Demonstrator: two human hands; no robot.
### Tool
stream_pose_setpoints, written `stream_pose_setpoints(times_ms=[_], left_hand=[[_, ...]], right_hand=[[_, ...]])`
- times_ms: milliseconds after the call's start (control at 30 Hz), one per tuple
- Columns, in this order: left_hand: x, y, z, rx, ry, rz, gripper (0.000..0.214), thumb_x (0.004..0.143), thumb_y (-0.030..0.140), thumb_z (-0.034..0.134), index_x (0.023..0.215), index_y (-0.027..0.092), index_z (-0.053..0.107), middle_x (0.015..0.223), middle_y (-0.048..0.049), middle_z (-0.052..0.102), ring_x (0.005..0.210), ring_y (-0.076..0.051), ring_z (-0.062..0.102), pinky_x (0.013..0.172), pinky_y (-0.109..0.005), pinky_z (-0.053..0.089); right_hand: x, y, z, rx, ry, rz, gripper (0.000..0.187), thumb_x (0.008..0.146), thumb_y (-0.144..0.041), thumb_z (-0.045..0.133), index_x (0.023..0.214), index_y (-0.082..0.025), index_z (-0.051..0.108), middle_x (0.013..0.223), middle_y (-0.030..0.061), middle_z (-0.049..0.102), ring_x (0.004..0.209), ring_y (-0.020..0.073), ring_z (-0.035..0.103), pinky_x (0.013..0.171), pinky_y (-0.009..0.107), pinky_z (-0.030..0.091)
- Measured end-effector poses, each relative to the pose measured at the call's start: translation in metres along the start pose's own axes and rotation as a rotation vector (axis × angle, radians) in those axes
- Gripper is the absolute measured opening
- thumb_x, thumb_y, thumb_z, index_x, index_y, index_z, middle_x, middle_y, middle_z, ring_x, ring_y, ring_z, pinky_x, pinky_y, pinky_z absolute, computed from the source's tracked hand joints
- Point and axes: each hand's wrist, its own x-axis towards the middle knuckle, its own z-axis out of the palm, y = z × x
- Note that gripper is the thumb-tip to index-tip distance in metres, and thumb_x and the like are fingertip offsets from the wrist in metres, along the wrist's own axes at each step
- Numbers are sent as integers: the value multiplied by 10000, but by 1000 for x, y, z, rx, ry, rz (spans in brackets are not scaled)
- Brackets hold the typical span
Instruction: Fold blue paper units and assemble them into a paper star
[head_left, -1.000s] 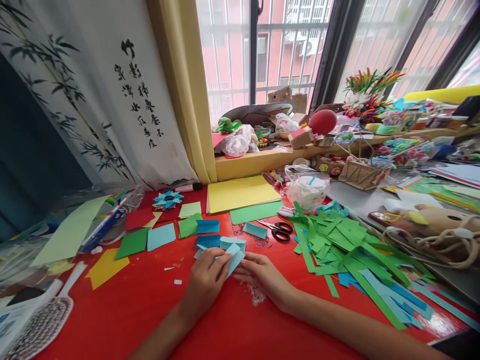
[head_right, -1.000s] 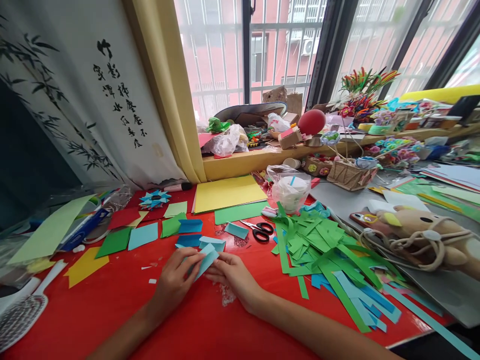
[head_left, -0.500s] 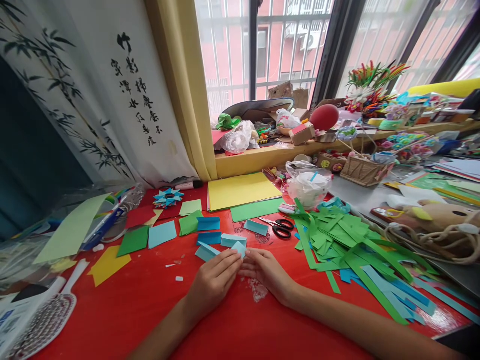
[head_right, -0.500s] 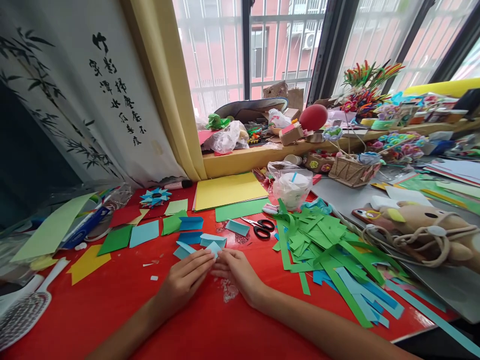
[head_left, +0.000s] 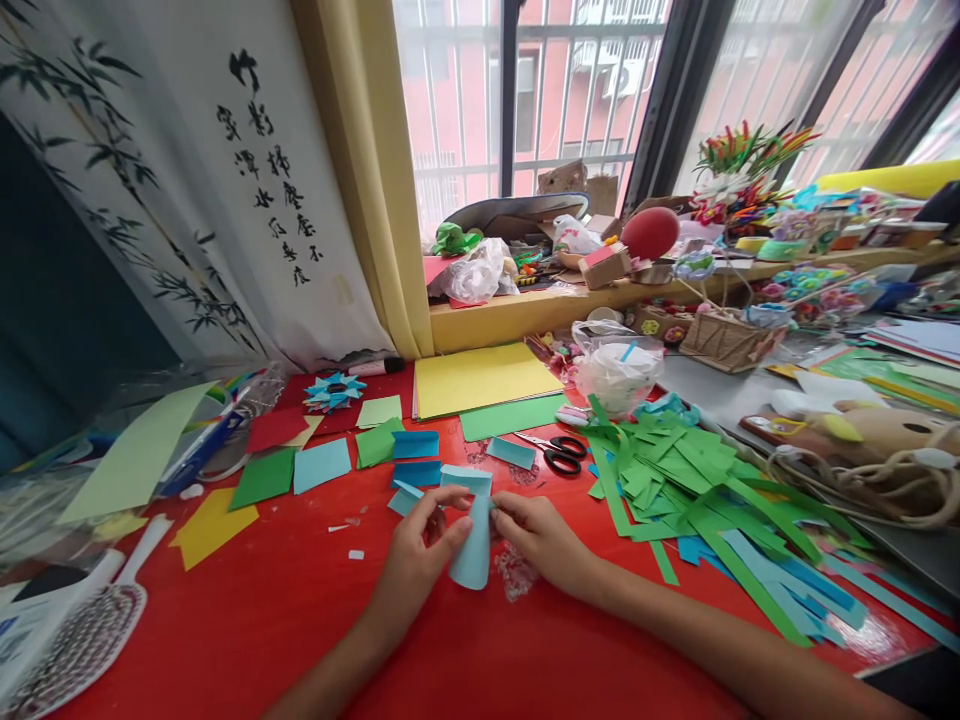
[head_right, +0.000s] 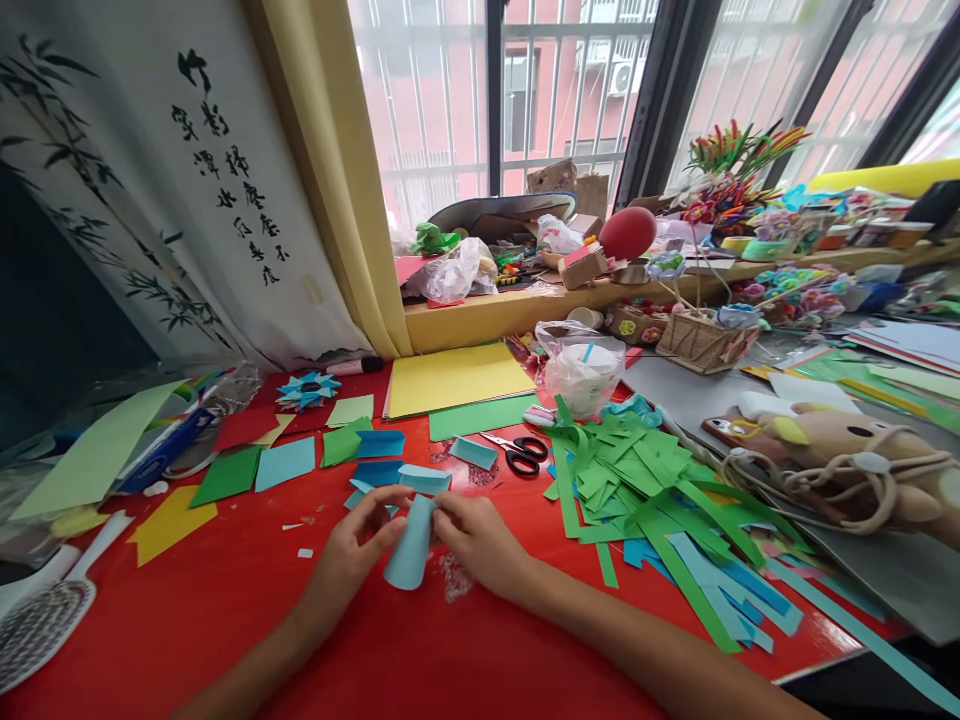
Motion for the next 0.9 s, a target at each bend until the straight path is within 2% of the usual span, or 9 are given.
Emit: stream_pose_setpoints(times_ms=[100, 267, 433, 567, 700, 900], left_hand=[[0, -3, 3, -36, -12, -60, 329, 733, 331, 547, 1034, 201, 520, 830, -11, 560, 591, -103, 466, 535, -207, 396], [-1, -7, 6, -212, -3, -107, 305, 750, 331, 522, 1017, 184, 508, 811, -22, 559, 714, -138, 520, 582, -211, 419], [-3, -10, 7, -144, 30, -120, 307, 751, 365, 519, 1009, 202, 550, 634, 24, 475, 551, -100, 434, 485, -190, 361], [-5, -10, 7, -124, 37, -111, 340, 760, 382, 497, 1044, 209, 569, 726, -7, 553, 564, -109, 460, 501, -199, 379], [-4, -10, 7, -72, 55, -71, 346, 753, 374, 511, 1057, 221, 580, 863, -34, 581, 681, -139, 499, 558, -209, 402], [-3, -12, 7, -36, 52, -59, 336, 763, 364, 506, 1062, 228, 578, 829, -25, 565, 700, -139, 489, 597, -212, 400]], right_hand=[[-2, -2, 0, -112, -38, -7, 206, 835, -248, 390, 715, -155, 528, 623, 11, 582, 575, 120, 543, 554, 227, 409], [-6, -1, 6, -108, -36, 13, 207, 836, -311, 407, 742, -162, 515, 615, -3, 551, 549, 101, 489, 498, 202, 355], [-5, 3, 8, -136, -22, 29, 241, 835, -338, 410, 681, -168, 484, 538, -26, 487, 492, 88, 428, 464, 202, 310], [-4, 4, 8, -128, -22, 52, 240, 832, -331, 416, 663, -167, 458, 530, -33, 454, 483, 82, 399, 456, 202, 287], [-4, 6, 9, -87, -33, 63, 223, 830, -319, 421, 678, -162, 463, 537, -42, 413, 486, 75, 365, 457, 196, 282], [-4, 6, 10, -52, -49, 83, 236, 826, -352, 430, 710, -158, 498, 558, -34, 445, 506, 81, 397, 473, 197, 299]])
